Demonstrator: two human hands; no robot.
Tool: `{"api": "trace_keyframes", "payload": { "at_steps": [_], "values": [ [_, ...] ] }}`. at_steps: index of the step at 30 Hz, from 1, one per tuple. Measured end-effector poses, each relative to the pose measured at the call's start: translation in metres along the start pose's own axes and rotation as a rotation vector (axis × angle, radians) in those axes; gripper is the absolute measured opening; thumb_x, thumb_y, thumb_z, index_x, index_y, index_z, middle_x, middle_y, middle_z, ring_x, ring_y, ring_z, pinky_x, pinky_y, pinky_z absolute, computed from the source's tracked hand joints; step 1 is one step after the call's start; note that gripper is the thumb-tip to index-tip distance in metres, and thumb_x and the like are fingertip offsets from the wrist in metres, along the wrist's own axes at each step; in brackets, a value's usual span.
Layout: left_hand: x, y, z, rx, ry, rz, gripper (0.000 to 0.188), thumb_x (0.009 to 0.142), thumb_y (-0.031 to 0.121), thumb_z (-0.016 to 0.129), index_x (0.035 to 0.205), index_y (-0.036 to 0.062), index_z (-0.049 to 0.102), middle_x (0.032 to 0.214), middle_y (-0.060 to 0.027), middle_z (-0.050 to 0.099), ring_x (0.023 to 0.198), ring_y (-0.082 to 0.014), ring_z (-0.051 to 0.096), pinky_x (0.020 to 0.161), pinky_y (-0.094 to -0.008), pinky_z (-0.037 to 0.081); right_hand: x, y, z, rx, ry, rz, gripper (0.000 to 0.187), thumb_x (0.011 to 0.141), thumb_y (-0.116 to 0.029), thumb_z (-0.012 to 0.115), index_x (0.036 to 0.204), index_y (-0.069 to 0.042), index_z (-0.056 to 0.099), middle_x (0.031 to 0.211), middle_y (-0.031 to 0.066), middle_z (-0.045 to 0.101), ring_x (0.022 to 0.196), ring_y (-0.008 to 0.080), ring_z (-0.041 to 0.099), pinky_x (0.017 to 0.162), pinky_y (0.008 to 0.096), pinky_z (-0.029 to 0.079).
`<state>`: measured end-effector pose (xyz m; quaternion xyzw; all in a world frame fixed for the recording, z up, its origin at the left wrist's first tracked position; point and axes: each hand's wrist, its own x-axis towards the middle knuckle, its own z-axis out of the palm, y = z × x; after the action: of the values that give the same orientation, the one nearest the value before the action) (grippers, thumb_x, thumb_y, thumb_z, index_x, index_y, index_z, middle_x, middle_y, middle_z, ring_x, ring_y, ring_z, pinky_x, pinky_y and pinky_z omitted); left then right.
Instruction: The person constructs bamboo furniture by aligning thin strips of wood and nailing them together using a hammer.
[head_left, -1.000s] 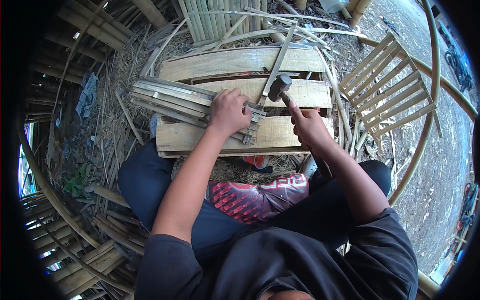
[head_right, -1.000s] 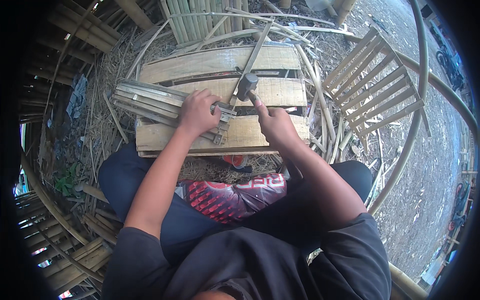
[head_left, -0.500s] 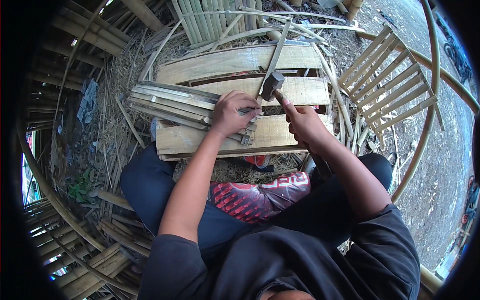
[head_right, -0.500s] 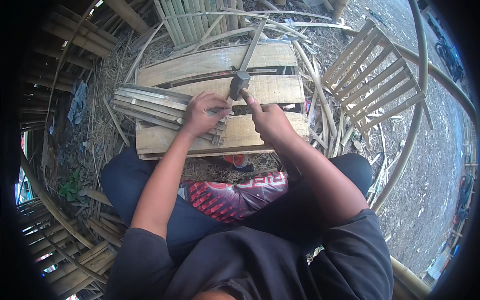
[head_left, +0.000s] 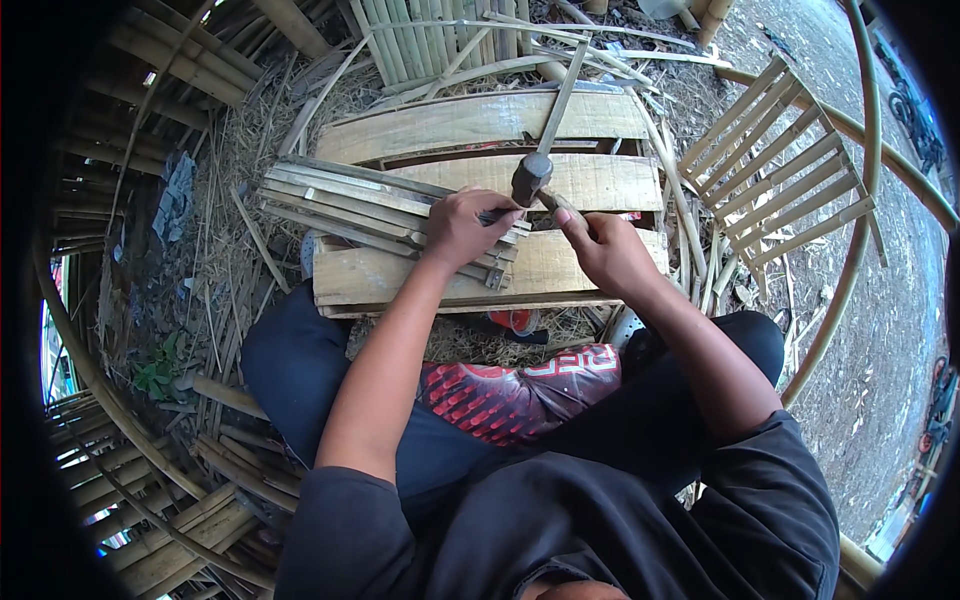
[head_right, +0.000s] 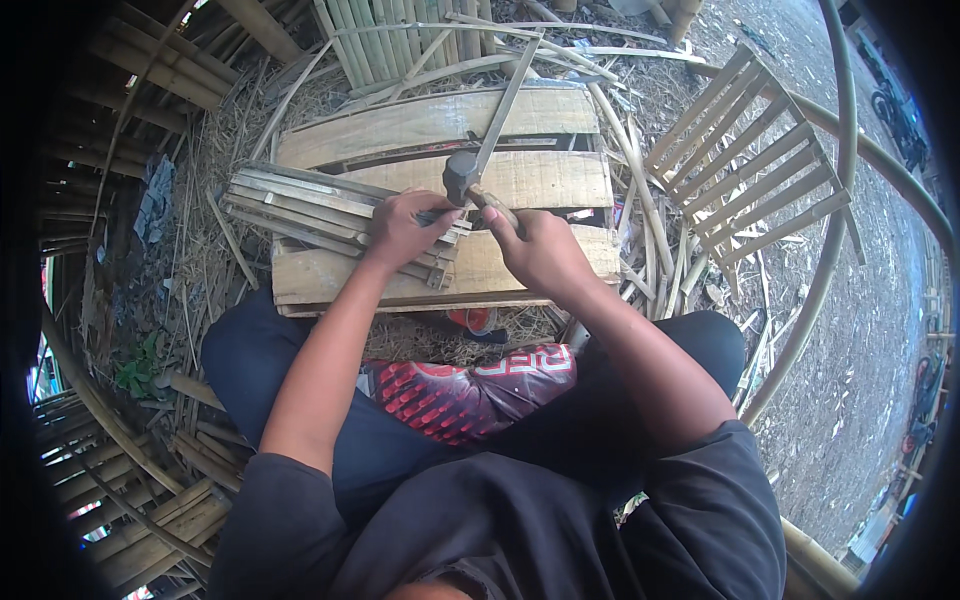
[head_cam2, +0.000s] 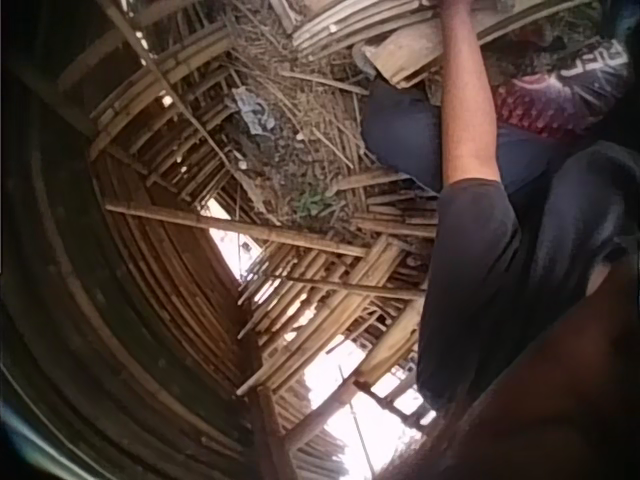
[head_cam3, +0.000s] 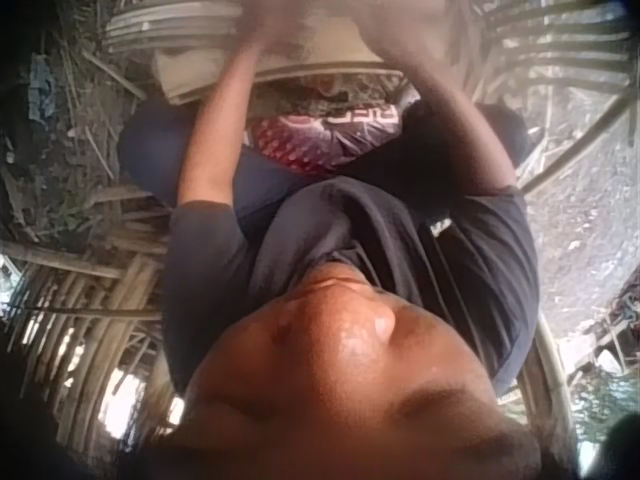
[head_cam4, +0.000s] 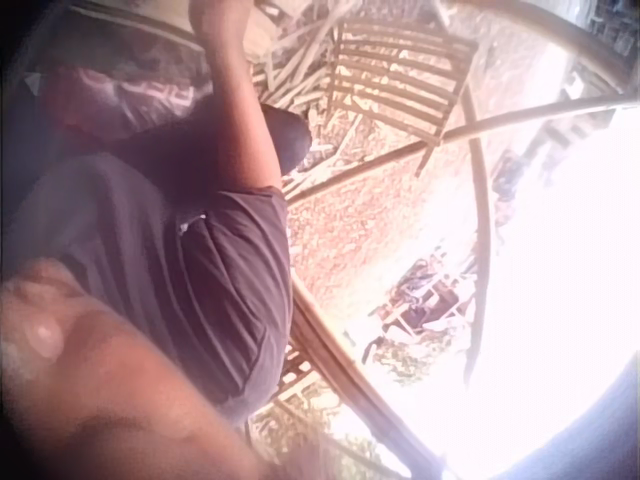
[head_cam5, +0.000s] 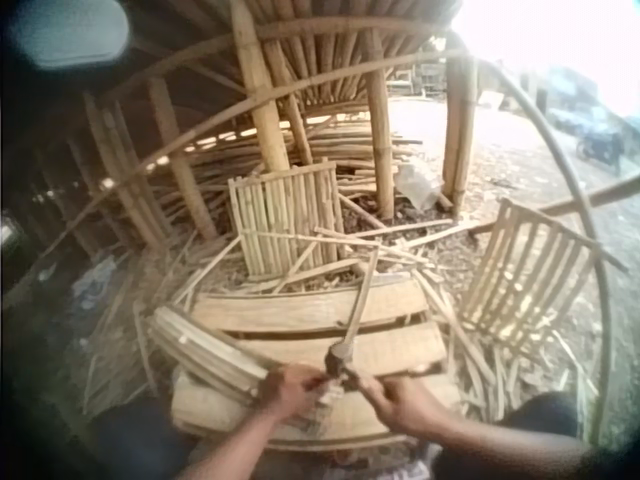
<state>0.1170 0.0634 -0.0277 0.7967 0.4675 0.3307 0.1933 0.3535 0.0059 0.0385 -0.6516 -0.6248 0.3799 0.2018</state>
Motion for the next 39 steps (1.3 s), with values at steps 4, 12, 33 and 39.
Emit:
{"api": "trace_keyframes", "payload": {
  "at_steps": [4, 12, 33, 39],
  "values": [
    [-0.003, 0.000, -0.004, -0.037, 0.008, -0.056, 0.015, 0.085, 0.009, 0.067, 0.093, 0.0098, 0.079, 0.095, -0.0094, 0.078, 0.086, -0.0303, 0.074, 0.077, -0.0405, 0.060, -0.003, -0.007, 0.001, 0.023, 0.017, -0.067, 0.072, 0.104, -0.059, 0.056, 0.079, 0.007, 0.063, 0.056, 0.0065, 0.047, 0.054, 0.0143, 0.046, 0.052, 0.0399, 0.040],
    [-0.007, -0.011, 0.011, 0.110, 0.226, 0.059, 0.024, 0.078, -0.004, 0.056, 0.086, 0.0048, 0.076, 0.094, -0.0142, 0.075, 0.095, -0.0340, 0.071, 0.090, -0.0415, 0.058, -0.008, -0.024, -0.007, 0.001, -0.019, -0.013, 0.066, 0.105, -0.052, 0.055, 0.084, 0.009, 0.067, 0.075, 0.0328, 0.065, 0.079, 0.0517, 0.067, 0.074, 0.0551, 0.050],
    [-0.006, -0.016, 0.018, 0.155, 0.337, -0.042, 0.017, 0.077, -0.004, 0.057, 0.076, 0.0037, 0.071, 0.080, -0.0134, 0.068, 0.083, -0.0350, 0.065, 0.075, -0.0453, 0.053, -0.017, -0.008, 0.006, 0.123, 0.150, -0.248, 0.054, 0.108, -0.040, 0.057, 0.080, 0.006, 0.060, 0.060, 0.0240, 0.056, 0.052, 0.0379, 0.056, 0.055, 0.0476, 0.043],
    [-0.006, -0.014, 0.020, 0.141, 0.328, -0.036, 0.014, 0.077, -0.002, 0.057, 0.074, 0.0045, 0.068, 0.080, -0.0125, 0.067, 0.085, -0.0336, 0.065, 0.075, -0.0444, 0.055, -0.014, 0.000, 0.016, -0.071, 0.058, -0.146, 0.054, 0.107, -0.041, 0.058, 0.079, 0.006, 0.059, 0.061, 0.0252, 0.057, 0.054, 0.0410, 0.055, 0.056, 0.0481, 0.044]
  ]
}}
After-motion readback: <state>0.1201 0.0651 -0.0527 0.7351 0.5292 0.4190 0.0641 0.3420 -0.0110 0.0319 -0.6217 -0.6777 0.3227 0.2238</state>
